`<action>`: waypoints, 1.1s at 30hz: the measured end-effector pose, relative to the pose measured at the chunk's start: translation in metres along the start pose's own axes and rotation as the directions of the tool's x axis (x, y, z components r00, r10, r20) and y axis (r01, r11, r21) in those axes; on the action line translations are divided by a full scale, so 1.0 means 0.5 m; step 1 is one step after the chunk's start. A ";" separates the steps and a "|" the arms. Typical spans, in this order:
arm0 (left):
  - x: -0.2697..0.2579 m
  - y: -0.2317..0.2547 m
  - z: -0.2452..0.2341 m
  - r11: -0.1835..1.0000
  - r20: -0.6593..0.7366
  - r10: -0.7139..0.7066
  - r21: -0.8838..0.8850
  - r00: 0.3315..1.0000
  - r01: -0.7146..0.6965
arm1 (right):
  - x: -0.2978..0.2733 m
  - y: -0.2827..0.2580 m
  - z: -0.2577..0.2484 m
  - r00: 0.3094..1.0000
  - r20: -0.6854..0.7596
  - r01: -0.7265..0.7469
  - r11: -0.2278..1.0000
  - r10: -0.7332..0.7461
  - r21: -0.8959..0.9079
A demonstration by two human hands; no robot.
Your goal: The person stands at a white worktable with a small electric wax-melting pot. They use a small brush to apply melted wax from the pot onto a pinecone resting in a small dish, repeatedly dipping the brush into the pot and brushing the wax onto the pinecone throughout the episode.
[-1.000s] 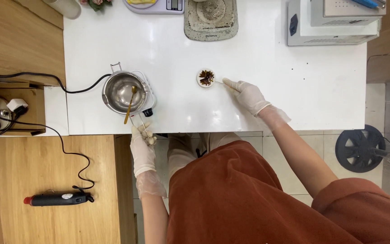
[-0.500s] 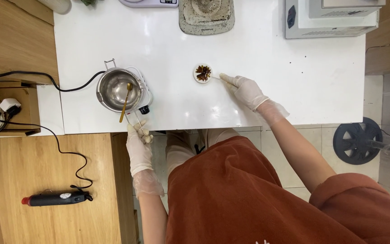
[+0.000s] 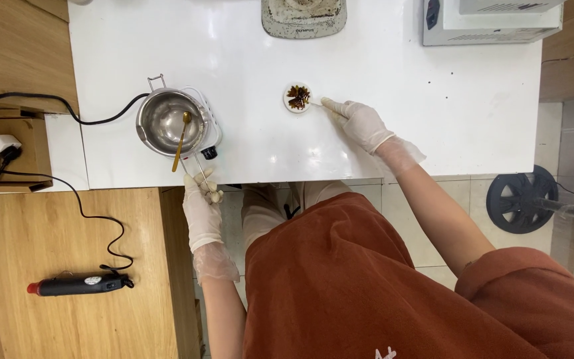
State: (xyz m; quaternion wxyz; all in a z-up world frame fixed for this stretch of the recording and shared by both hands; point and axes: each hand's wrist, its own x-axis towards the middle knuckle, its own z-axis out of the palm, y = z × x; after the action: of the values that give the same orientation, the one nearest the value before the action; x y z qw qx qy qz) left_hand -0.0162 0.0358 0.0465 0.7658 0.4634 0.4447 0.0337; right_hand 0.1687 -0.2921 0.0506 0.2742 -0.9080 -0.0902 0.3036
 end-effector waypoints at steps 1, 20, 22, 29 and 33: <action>0.002 -0.002 -0.002 1.000 -0.006 -0.004 0.002 1.000 0.004 | -0.001 -0.003 -0.001 1.000 0.004 -0.007 1.000 0.007 -0.027; 0.004 -0.007 -0.005 1.000 -0.013 0.007 -0.003 1.000 -0.007 | 0.010 0.002 0.004 0.998 -0.037 0.048 0.999 -0.049 -0.007; 0.002 -0.005 -0.003 1.000 -0.015 0.005 -0.001 1.000 -0.005 | 0.010 0.001 0.004 0.999 -0.037 0.040 0.999 -0.040 -0.001; 0.000 -0.007 -0.002 1.000 -0.015 0.020 0.008 1.000 -0.020 | 0.020 0.005 0.007 0.999 -0.039 0.024 0.999 -0.022 0.045; -0.006 -0.005 -0.001 1.000 -0.015 0.025 -0.010 1.000 -0.025 | 0.015 -0.006 0.000 0.999 -0.034 0.020 1.000 -0.020 0.004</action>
State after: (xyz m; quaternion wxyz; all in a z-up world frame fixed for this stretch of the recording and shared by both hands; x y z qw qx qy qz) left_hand -0.0195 0.0334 0.0466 0.7643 0.4645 0.4445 0.0492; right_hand 0.1745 -0.2873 0.0485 0.2807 -0.9115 -0.0939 0.2857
